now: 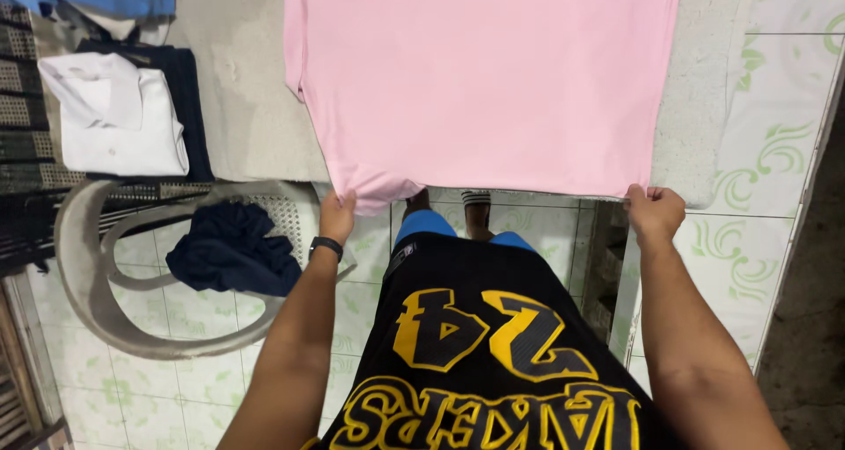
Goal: The person folds a pink polo shirt by smoothing it out on a table, folding the sides and sleeves inward, and then folding the garment into a rectangular shape.
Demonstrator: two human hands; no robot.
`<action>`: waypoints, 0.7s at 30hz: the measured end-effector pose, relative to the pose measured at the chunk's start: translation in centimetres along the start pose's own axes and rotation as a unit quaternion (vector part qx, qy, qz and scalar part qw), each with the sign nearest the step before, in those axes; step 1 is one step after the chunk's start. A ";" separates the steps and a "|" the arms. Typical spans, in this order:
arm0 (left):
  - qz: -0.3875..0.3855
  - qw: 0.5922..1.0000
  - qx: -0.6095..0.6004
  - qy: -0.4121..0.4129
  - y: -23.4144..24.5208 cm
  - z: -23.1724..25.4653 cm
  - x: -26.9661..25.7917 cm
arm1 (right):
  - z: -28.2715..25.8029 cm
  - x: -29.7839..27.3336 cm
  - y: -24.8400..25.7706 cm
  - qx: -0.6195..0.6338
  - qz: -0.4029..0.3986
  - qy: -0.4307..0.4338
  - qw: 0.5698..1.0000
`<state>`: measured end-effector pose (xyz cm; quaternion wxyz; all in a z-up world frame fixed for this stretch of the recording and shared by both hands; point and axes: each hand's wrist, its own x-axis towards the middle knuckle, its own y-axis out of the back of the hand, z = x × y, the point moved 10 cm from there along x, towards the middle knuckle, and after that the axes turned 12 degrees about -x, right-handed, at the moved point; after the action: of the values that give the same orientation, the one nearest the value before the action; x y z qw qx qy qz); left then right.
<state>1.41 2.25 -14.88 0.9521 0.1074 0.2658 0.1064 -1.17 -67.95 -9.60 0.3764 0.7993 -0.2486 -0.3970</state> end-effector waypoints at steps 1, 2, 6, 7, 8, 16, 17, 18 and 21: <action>0.037 0.997 -0.040 -0.048 0.4 0.8 0.0 | -0.1 -0.4 0.0 0.002 0.001 0.002 1.000; 0.038 0.997 -0.041 -0.051 0.2 0.6 -0.3 | -0.5 -0.9 0.2 0.006 0.014 0.033 0.999; 0.124 0.988 -0.068 -0.057 -0.1 -0.5 -1.8 | 0.9 -0.3 -0.2 0.218 -0.003 0.068 0.974; 0.116 0.985 -0.124 -0.019 -0.4 -1.2 -1.7 | 1.4 0.1 0.0 0.218 -0.005 0.073 0.973; 0.121 0.984 -0.127 -0.021 0.0 -1.1 -2.3 | 1.9 0.0 0.1 0.235 -0.017 0.077 0.969; -0.122 0.968 -0.205 0.077 -2.1 3.7 -6.6 | 3.0 0.9 2.3 0.299 -0.040 0.089 0.949; -0.120 0.968 -0.208 0.075 -2.0 4.4 -7.3 | 3.2 0.6 2.5 0.297 -0.053 0.085 0.950; -0.105 0.974 -0.194 0.056 -1.5 5.3 -7.8 | 3.4 0.4 2.6 0.295 -0.065 0.081 0.950; -0.058 0.983 -0.171 -0.018 -0.2 8.1 -9.3 | 3.7 -0.4 2.9 0.280 -0.090 0.075 0.953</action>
<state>-2.06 -1.60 -3.65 0.9656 -0.0708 0.2324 0.0929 -4.74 -70.91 -8.56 0.1175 0.9191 -0.2476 -0.2831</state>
